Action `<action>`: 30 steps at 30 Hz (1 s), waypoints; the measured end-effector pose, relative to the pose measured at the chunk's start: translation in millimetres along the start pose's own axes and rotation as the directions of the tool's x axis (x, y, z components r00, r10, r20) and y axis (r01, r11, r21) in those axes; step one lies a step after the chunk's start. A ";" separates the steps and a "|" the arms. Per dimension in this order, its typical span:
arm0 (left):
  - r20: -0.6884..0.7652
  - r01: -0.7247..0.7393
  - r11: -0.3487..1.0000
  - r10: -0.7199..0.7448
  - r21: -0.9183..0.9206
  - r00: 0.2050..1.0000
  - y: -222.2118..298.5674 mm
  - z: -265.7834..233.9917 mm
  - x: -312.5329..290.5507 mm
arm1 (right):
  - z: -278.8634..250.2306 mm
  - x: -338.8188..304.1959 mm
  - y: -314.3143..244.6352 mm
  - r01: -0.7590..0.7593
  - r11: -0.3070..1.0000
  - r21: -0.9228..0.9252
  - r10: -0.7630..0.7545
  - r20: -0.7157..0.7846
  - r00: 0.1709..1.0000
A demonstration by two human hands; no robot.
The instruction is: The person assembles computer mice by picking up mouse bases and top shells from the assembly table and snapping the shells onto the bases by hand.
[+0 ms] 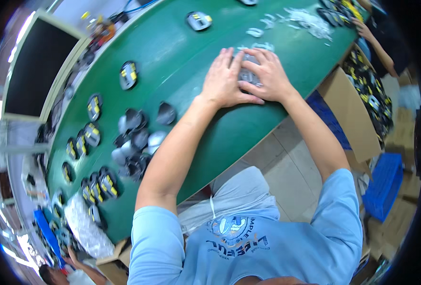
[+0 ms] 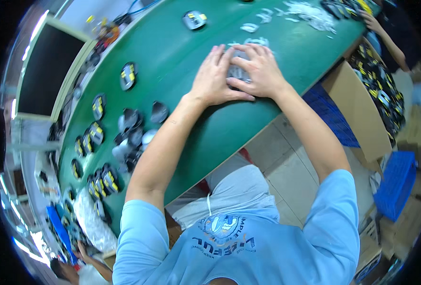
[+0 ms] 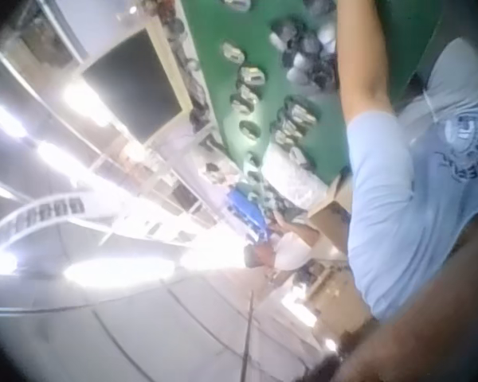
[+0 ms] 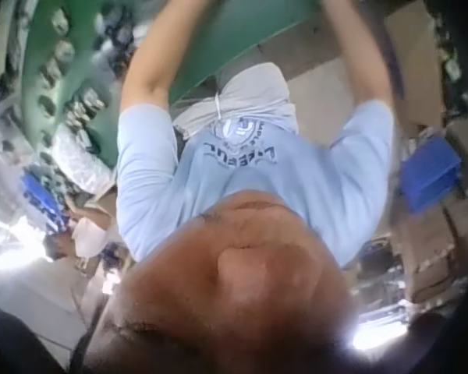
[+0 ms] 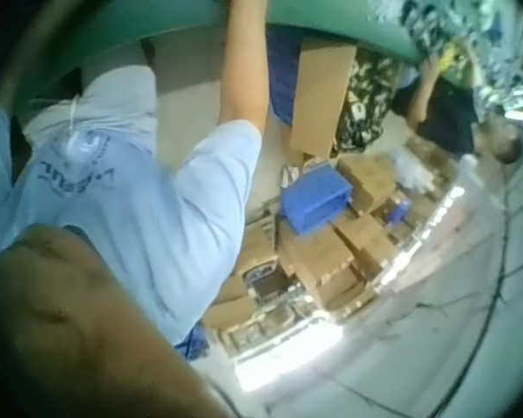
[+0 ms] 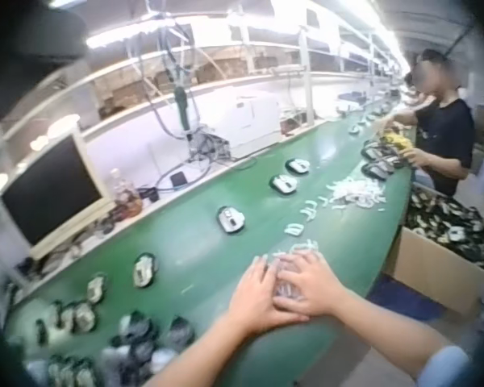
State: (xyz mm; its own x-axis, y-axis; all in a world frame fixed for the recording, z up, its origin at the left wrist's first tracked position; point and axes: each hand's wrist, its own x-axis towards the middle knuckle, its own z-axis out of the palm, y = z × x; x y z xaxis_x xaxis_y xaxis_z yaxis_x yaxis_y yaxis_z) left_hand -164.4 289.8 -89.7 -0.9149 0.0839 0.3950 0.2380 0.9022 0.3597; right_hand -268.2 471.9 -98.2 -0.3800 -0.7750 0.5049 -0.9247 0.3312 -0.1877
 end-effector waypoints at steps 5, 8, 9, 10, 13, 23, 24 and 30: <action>-0.072 0.025 1.000 -0.026 -0.014 0.997 -6.0 -16.1 -51.2 | 2.3 8.8 -46.3 0.106 0.992 0.063 -0.109 0.047 0.993; -0.127 0.033 0.999 -0.034 -0.009 0.991 -9.4 -30.3 -80.3 | 14.1 13.5 -69.7 0.146 0.985 0.089 -0.153 0.079 0.985; -0.164 0.037 0.999 -0.037 -0.005 0.986 -4.4 -35.1 -86.5 | 12.9 12.6 -73.1 0.137 0.986 0.090 -0.147 0.107 0.983; -0.177 0.031 0.999 -0.025 0.033 0.984 -0.7 -42.0 -93.5 | 15.5 12.0 -73.1 0.145 0.986 0.085 -0.152 0.088 0.984; -0.242 0.019 0.990 0.016 0.142 0.970 3.3 -93.2 -117.6 | 7.0 8.4 -77.9 0.156 0.988 -0.002 -0.156 0.049 0.987; -0.623 0.858 0.403 -0.593 0.319 0.510 -174.9 -289.4 -331.4 | 12.3 -4.8 -24.8 0.086 0.921 0.380 0.045 -0.323 0.945; -0.535 0.927 0.220 -0.766 0.303 0.357 -197.0 -299.6 -344.2 | 10.8 -6.8 -21.3 0.106 0.915 0.389 0.045 -0.359 0.932; -0.173 0.845 0.064 -0.968 0.530 0.182 -255.6 -297.3 -341.7 | -7.9 -13.8 -31.5 0.030 0.877 0.480 0.181 -0.387 0.904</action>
State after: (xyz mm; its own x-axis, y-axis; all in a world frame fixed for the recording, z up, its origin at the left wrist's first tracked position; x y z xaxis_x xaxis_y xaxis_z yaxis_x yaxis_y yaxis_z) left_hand 184.3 -95.2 -65.3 -0.3406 -0.9311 -0.1305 -0.9311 0.3533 -0.0911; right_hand -233.7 476.4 -92.6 -0.5023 -0.4323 0.7489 -0.8328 0.0088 -0.5535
